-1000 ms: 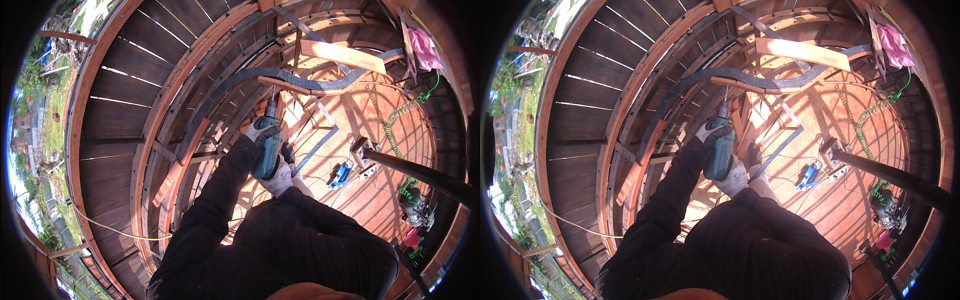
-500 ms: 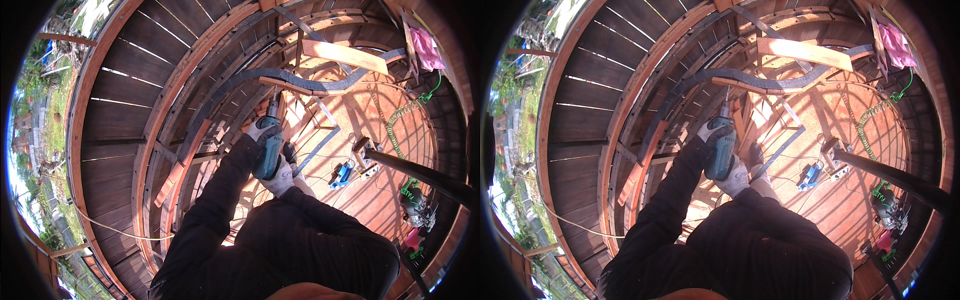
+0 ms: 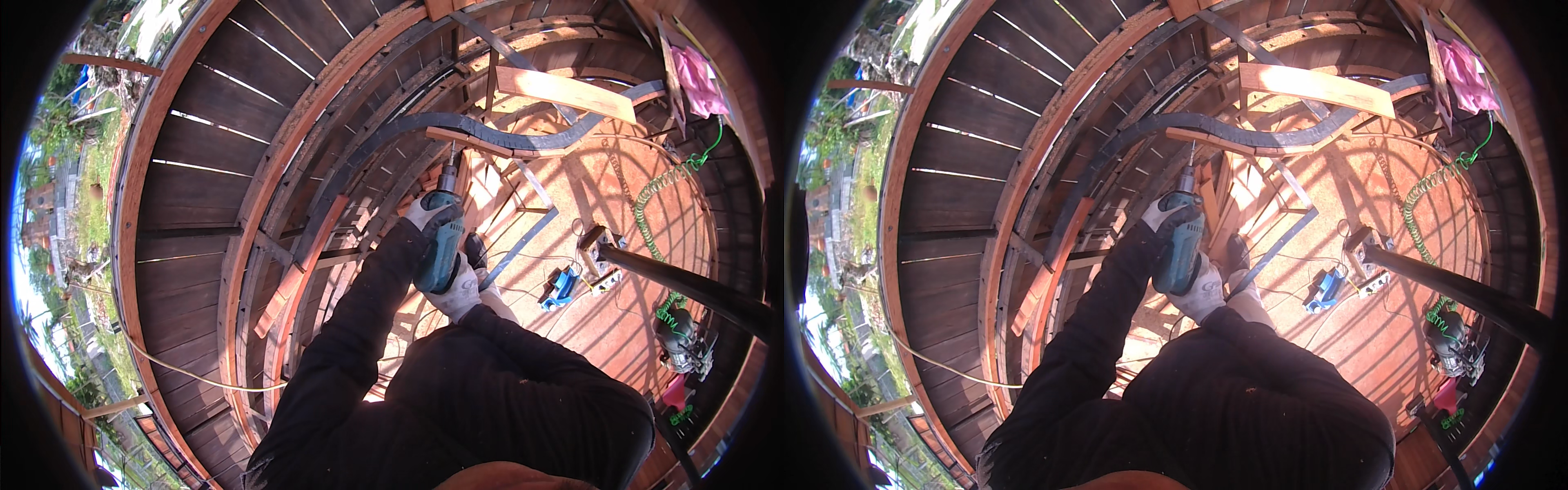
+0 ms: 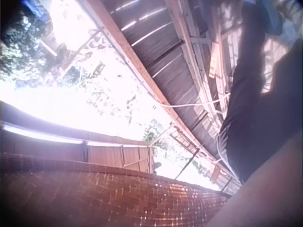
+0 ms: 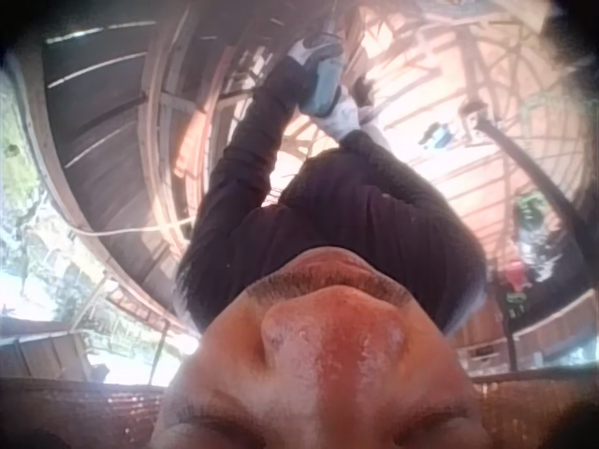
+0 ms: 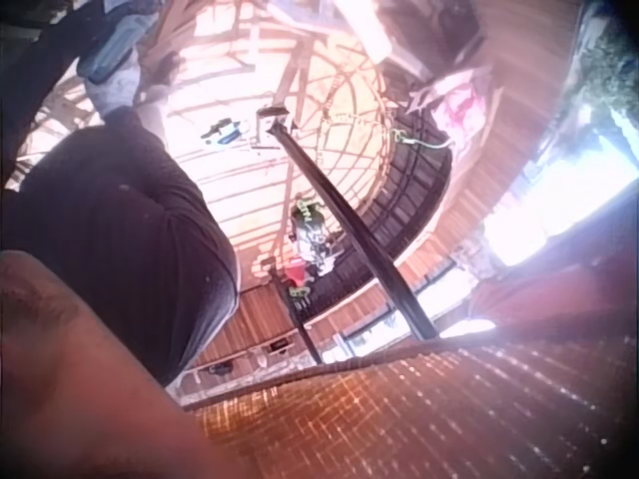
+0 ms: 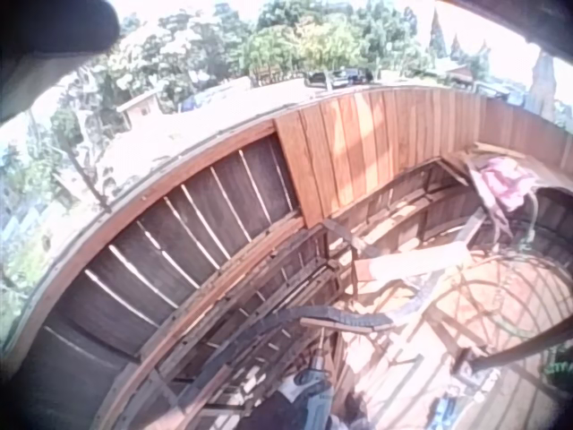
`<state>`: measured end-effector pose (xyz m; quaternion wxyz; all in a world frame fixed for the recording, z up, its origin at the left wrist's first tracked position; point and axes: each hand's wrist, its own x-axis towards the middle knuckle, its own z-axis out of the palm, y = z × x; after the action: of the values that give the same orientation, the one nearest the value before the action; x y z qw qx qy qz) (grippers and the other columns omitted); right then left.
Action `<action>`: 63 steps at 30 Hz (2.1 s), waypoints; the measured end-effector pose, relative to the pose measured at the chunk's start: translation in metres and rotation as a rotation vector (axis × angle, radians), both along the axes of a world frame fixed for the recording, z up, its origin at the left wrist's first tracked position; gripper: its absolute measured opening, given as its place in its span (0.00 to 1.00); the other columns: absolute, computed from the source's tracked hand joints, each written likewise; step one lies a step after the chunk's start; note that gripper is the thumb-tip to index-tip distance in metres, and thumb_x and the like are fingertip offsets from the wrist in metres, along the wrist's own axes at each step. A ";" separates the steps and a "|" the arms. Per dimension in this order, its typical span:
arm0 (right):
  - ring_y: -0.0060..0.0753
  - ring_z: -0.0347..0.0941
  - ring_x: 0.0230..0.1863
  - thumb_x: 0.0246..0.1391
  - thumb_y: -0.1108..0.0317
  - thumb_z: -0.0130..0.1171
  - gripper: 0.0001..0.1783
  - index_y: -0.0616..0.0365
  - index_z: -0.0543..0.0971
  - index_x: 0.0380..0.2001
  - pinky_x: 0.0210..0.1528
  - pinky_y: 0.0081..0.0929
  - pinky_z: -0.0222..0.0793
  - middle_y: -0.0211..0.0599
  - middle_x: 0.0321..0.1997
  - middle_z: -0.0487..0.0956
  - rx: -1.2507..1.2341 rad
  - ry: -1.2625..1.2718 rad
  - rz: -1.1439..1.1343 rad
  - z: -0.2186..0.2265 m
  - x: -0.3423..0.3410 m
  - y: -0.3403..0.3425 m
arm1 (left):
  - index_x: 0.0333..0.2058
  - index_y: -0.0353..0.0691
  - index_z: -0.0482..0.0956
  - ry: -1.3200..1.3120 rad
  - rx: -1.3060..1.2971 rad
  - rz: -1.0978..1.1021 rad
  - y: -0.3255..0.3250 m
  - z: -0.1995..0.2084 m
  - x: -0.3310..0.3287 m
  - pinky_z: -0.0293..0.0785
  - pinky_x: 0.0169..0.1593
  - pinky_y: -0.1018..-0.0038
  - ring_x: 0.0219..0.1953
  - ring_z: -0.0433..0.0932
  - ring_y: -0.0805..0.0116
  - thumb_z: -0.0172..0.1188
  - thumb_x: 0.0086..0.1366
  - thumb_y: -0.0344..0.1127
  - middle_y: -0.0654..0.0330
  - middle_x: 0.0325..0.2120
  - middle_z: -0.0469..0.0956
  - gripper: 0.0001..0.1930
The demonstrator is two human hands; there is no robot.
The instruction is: The person uses a corded drill to fasten curved wooden pieces to a circular wooden frame. They repeatedly position the wood, drill screws, and reposition the pieces along the frame's circumference.
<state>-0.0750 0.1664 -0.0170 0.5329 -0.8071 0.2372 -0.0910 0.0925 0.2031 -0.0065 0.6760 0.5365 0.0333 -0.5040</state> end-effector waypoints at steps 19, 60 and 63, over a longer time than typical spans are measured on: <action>0.44 0.80 0.42 0.39 0.54 0.72 0.39 0.56 0.67 0.52 0.45 0.38 0.75 0.41 0.42 0.80 0.024 -0.027 0.066 0.011 0.007 -0.009 | 0.41 0.37 0.79 -0.096 0.055 -0.013 -0.002 0.000 0.002 0.77 0.34 0.73 0.28 0.79 0.69 0.74 0.50 0.35 0.61 0.29 0.80 0.20; 0.50 0.73 0.52 0.32 0.55 0.77 0.50 0.62 0.65 0.58 0.54 0.41 0.70 0.50 0.50 0.75 0.078 -0.168 0.022 0.023 0.003 -0.029 | 0.47 0.35 0.76 0.159 -0.117 -0.053 -0.009 0.000 0.007 0.79 0.39 0.70 0.32 0.80 0.65 0.65 0.56 0.36 0.58 0.32 0.79 0.21; 0.52 0.72 0.53 0.33 0.51 0.76 0.50 0.64 0.66 0.58 0.55 0.43 0.68 0.51 0.49 0.75 -0.062 -0.157 0.001 0.005 -0.006 -0.028 | 0.46 0.35 0.76 0.096 -0.058 -0.104 -0.009 0.002 0.012 0.79 0.39 0.70 0.32 0.80 0.65 0.65 0.56 0.36 0.58 0.32 0.79 0.20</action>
<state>-0.0814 0.1388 -0.0122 0.5246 -0.8139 0.1913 -0.1608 0.1041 0.1945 -0.0047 0.6618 0.4929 0.0229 -0.5644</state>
